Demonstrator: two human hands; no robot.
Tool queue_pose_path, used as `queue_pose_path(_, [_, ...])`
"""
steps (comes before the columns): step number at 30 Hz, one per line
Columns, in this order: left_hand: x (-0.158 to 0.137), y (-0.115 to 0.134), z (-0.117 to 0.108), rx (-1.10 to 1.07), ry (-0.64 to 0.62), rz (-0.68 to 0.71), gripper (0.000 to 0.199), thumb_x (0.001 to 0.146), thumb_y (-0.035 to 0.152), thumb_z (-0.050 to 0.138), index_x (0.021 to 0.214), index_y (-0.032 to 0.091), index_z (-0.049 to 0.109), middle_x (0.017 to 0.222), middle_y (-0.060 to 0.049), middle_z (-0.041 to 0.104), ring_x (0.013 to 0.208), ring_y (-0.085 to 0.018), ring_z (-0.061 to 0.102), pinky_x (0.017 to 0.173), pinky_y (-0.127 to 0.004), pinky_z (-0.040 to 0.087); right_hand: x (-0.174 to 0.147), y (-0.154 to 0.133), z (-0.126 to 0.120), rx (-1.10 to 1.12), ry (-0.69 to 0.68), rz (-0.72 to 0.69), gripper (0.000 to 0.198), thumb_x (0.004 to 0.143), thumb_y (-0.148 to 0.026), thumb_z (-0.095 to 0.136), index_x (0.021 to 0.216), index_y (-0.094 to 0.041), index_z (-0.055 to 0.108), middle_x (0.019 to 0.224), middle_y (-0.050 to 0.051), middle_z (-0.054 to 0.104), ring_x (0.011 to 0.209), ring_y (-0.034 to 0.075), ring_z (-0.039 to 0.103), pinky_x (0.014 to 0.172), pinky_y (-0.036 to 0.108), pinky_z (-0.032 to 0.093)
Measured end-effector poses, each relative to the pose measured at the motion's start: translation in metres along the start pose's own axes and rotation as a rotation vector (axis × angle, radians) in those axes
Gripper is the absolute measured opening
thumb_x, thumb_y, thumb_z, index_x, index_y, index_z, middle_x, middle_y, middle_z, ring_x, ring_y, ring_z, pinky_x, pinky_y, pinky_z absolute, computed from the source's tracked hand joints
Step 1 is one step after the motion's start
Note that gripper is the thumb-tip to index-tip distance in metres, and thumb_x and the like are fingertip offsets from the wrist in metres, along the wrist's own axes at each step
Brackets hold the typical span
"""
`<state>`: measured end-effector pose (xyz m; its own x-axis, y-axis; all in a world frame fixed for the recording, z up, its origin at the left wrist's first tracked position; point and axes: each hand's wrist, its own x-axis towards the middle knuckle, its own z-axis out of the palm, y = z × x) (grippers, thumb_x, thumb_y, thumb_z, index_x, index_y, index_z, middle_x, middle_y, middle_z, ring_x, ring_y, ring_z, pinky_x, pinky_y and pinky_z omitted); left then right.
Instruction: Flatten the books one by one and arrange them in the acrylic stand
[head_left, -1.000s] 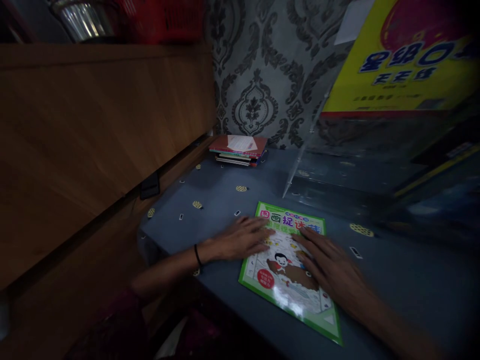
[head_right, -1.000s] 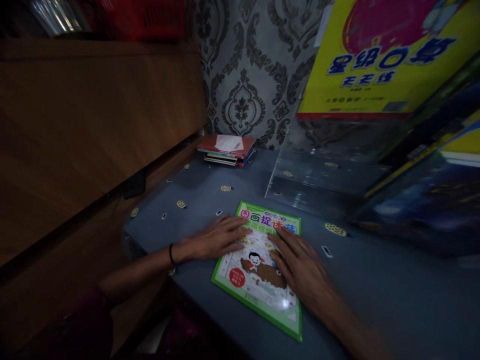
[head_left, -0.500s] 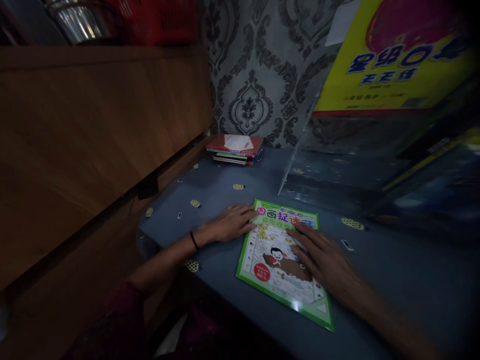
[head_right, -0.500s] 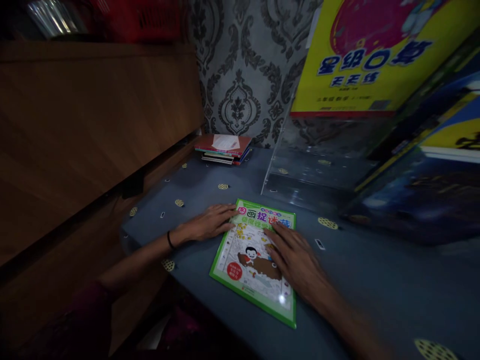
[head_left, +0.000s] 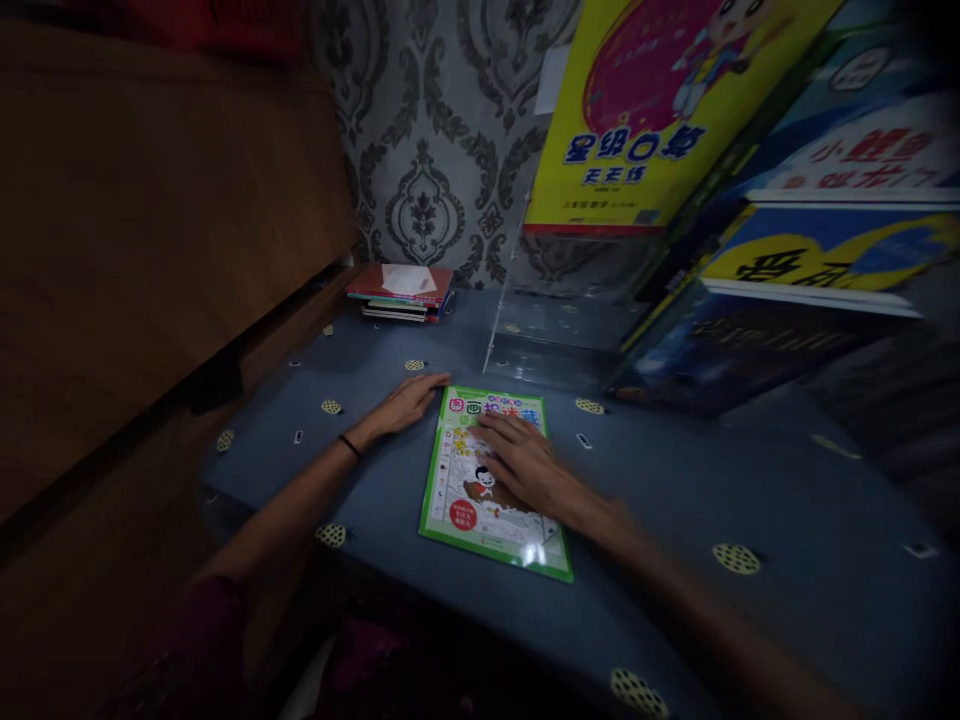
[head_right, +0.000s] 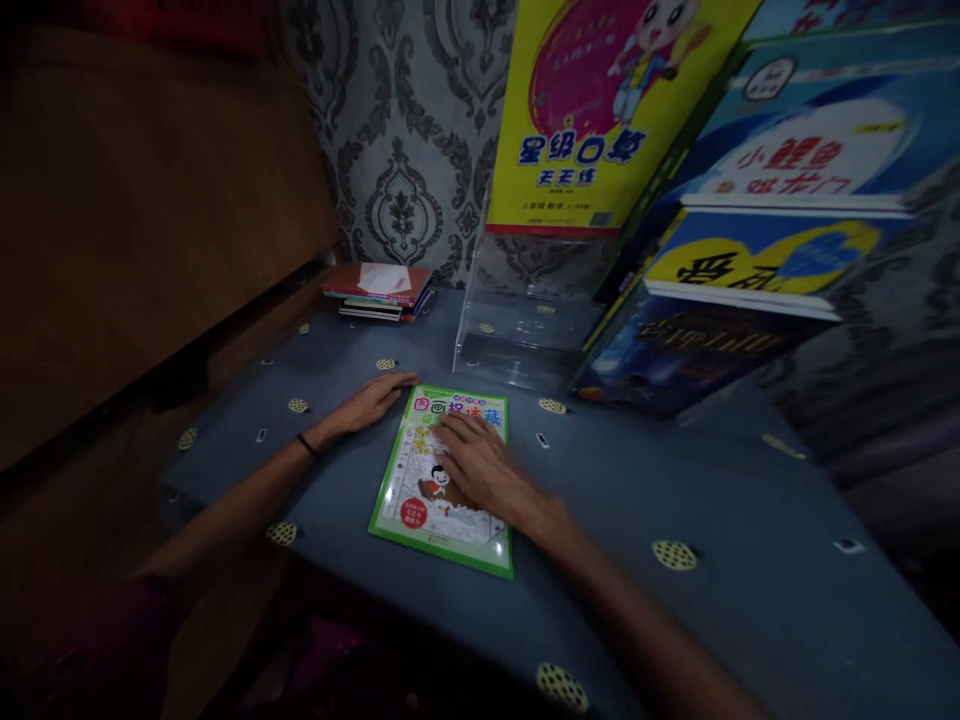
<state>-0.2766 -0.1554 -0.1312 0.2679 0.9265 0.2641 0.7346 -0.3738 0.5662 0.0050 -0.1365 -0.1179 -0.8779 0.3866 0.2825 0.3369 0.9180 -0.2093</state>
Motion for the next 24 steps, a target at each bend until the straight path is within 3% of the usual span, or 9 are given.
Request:
queue_pose_path(4, [0.000,-0.007,0.003,-0.041,0.038,0.041,0.048,0.099,0.017,0.037,0.146,0.018,0.049,0.141,-0.012,0.065,0.136,-0.023,0.056,0.120,-0.047,0.040,0.042,-0.007,0.011,0.053,0.004,-0.052,0.041,0.103,-0.030,0.043,0.141,-0.020,0.057,0.147,0.015,0.059,0.142,0.029,0.050,0.116,0.054,0.043])
queue_pose_path(10, [0.002,-0.012,0.009,0.003,0.039,0.035,0.053,0.096,0.011,0.038,0.148,0.015,0.047,0.145,-0.014,0.061,0.137,-0.023,0.055,0.119,-0.045,0.040,0.079,0.012,0.032,0.015,0.043,-0.037,0.039,0.101,-0.027,0.045,0.131,-0.014,0.065,0.131,0.019,0.068,0.124,0.033,0.062,0.105,0.055,0.051])
queue_pose_path(16, [0.003,-0.016,0.012,0.087,0.019,-0.007,0.051,0.098,0.014,0.039,0.148,0.016,0.048,0.147,-0.014,0.060,0.140,-0.022,0.052,0.121,-0.043,0.038,0.073,0.014,0.040,-0.038,0.120,-0.069,0.041,0.102,-0.029,0.042,0.128,-0.012,0.068,0.132,0.019,0.069,0.125,0.033,0.062,0.104,0.053,0.052])
queue_pose_path(24, [0.001,-0.003,0.005,0.113,-0.030,-0.019,0.052,0.098,0.012,0.034,0.148,0.018,0.048,0.146,-0.010,0.061,0.140,-0.022,0.051,0.123,-0.046,0.035,0.032,-0.031,0.026,0.038,0.078,-0.119,0.040,0.104,-0.029,0.042,0.135,-0.022,0.066,0.135,0.011,0.070,0.134,0.030,0.059,0.110,0.057,0.050])
